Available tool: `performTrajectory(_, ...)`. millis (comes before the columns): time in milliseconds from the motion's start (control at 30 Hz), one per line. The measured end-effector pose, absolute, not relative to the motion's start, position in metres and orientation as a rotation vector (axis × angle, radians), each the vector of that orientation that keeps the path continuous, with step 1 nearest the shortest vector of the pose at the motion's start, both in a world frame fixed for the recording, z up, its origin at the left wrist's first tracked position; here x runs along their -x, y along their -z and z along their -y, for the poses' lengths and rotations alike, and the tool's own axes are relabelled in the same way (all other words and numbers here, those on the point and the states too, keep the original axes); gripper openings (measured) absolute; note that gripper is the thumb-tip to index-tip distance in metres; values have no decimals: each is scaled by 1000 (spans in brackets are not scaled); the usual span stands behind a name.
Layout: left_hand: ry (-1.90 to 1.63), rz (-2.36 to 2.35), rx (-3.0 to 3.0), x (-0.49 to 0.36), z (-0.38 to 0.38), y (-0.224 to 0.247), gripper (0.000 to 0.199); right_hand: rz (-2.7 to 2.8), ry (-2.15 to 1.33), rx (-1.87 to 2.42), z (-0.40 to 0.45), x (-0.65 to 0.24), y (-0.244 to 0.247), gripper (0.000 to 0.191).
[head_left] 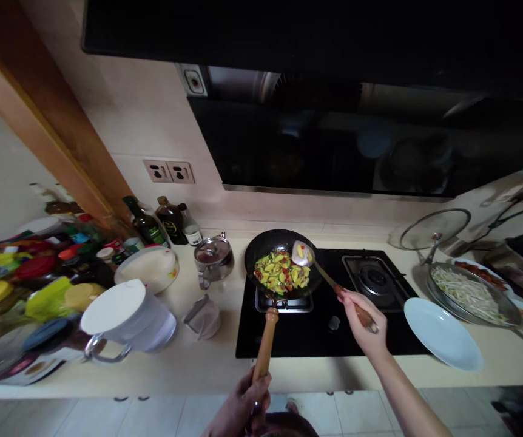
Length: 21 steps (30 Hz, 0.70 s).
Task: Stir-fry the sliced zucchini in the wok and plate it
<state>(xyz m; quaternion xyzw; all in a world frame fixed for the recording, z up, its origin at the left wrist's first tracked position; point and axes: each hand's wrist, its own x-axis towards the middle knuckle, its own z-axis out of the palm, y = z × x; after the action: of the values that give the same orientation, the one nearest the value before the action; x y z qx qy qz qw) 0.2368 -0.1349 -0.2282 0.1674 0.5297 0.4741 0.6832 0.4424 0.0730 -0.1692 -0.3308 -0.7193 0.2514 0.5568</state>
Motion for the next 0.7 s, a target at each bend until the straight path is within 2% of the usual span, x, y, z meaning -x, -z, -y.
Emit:
performTrajectory(100,-1059,-1168,-385,-236,135,227,43,1685,-638,816,-60,-461,170,15)
performTrajectory(367,-1043,-1176,-376,-234,135,227,41,1627,-700,852,-11,-467,217,21)
performTrajectory(500,-1053,-1178,-382,-234,135,227,42,1656,-806,822,2,-462,219,23)
performTrajectory(700,-1053,-1199,-378,-235,136,227,42,1810,-656,848,4,-459,218,28)
